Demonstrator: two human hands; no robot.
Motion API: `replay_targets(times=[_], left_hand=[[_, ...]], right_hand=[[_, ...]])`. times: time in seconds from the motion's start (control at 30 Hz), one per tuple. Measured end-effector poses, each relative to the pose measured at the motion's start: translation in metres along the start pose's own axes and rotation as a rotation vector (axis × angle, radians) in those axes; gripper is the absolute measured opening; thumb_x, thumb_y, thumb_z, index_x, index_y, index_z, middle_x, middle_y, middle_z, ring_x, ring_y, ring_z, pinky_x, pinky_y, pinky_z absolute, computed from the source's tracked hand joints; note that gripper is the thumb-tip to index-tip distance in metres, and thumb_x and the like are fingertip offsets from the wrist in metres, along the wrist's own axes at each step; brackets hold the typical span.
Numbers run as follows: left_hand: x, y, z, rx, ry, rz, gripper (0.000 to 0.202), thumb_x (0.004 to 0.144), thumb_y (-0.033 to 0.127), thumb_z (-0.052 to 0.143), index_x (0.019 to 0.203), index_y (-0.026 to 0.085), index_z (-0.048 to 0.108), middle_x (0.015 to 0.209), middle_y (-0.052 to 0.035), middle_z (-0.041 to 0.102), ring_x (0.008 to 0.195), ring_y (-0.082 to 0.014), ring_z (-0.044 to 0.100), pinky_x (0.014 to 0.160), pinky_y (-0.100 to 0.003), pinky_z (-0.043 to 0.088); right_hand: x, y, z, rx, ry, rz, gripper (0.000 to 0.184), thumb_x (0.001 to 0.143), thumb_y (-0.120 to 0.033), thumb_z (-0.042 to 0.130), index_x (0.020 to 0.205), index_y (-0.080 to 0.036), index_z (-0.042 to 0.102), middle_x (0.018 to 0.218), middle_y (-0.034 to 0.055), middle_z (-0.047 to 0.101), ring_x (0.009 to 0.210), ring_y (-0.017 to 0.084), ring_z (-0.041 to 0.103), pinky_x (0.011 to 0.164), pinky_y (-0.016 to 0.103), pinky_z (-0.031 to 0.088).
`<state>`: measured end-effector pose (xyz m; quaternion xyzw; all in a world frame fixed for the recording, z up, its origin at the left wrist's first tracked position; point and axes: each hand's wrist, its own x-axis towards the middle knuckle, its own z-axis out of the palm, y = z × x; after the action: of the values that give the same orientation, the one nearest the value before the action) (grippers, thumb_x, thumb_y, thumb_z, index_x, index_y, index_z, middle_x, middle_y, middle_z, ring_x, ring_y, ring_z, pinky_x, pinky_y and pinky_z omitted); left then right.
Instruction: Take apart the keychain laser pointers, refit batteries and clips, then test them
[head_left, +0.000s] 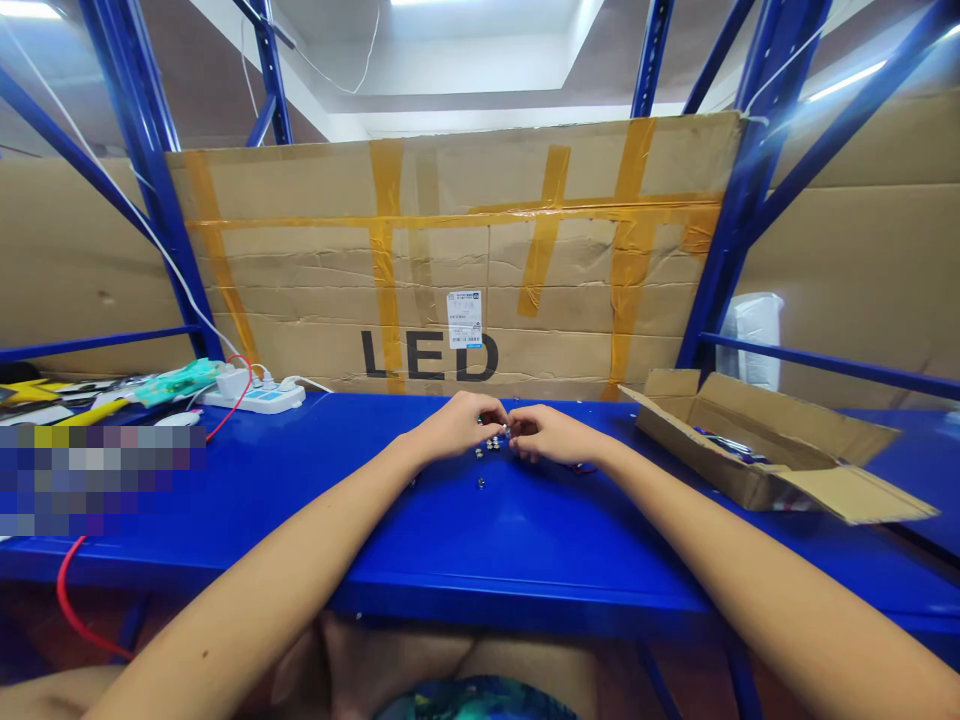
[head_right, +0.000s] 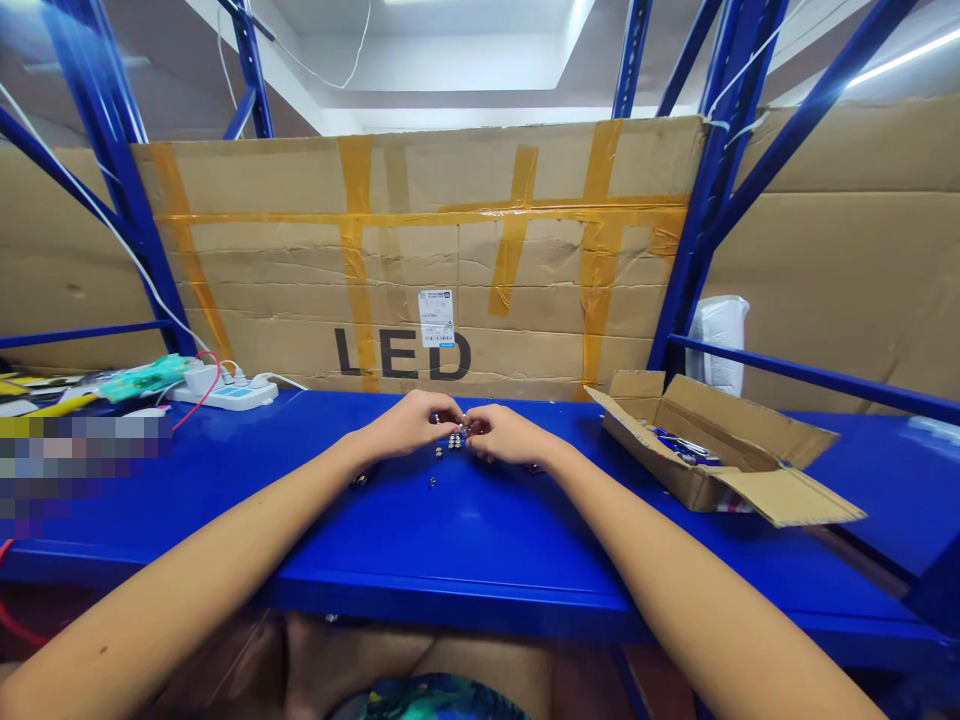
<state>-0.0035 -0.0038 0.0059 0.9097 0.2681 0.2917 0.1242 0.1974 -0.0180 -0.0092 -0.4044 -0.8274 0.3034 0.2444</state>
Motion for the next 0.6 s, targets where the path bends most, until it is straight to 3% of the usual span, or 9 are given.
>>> replay_targets(times=[0.2,0.33,0.5,0.6], left_hand=[[-0.001,-0.001,-0.002,0.071,-0.037,0.075,0.017,0.081,0.017,0.059,0.09,0.016,0.073,0.086,-0.0037,0.072,0.076,-0.0131,0.062,0.07,-0.024,0.044],[-0.002,-0.003,-0.008,0.084,-0.047,0.034,0.019,0.081,0.017,0.056,0.092,0.017,0.072,0.088,-0.0032,0.072,0.078,-0.0134,0.062,0.072,-0.023,0.044],[-0.006,-0.011,-0.015,0.21,-0.323,-0.118,0.025,0.077,0.014,0.057,0.096,0.018,0.073,0.091,-0.0036,0.073,0.078,-0.0153,0.063,0.068,-0.023,0.043],[-0.006,-0.016,-0.014,0.268,-0.409,-0.139,0.028,0.076,0.012,0.057,0.098,0.019,0.073,0.094,-0.0047,0.073,0.082,-0.0164,0.064,0.07,-0.023,0.043]], right_hand=[[0.003,0.004,-0.001,0.07,-0.002,0.022,0.012,0.073,-0.02,0.056,0.085,-0.017,0.055,0.073,0.0009,0.061,0.061,0.013,0.059,0.061,0.028,0.05],[0.002,0.005,-0.006,0.03,-0.04,0.02,0.02,0.066,-0.014,0.056,0.085,-0.017,0.059,0.073,-0.0001,0.062,0.064,0.013,0.058,0.062,0.026,0.047],[0.0,0.004,-0.01,-0.084,-0.077,-0.019,0.02,0.063,-0.013,0.058,0.081,-0.017,0.063,0.075,0.0,0.064,0.07,0.015,0.058,0.065,0.026,0.044],[0.0,0.002,-0.01,-0.142,-0.066,-0.027,0.019,0.064,-0.014,0.059,0.082,-0.017,0.064,0.077,0.0003,0.065,0.073,0.016,0.058,0.066,0.026,0.043]])
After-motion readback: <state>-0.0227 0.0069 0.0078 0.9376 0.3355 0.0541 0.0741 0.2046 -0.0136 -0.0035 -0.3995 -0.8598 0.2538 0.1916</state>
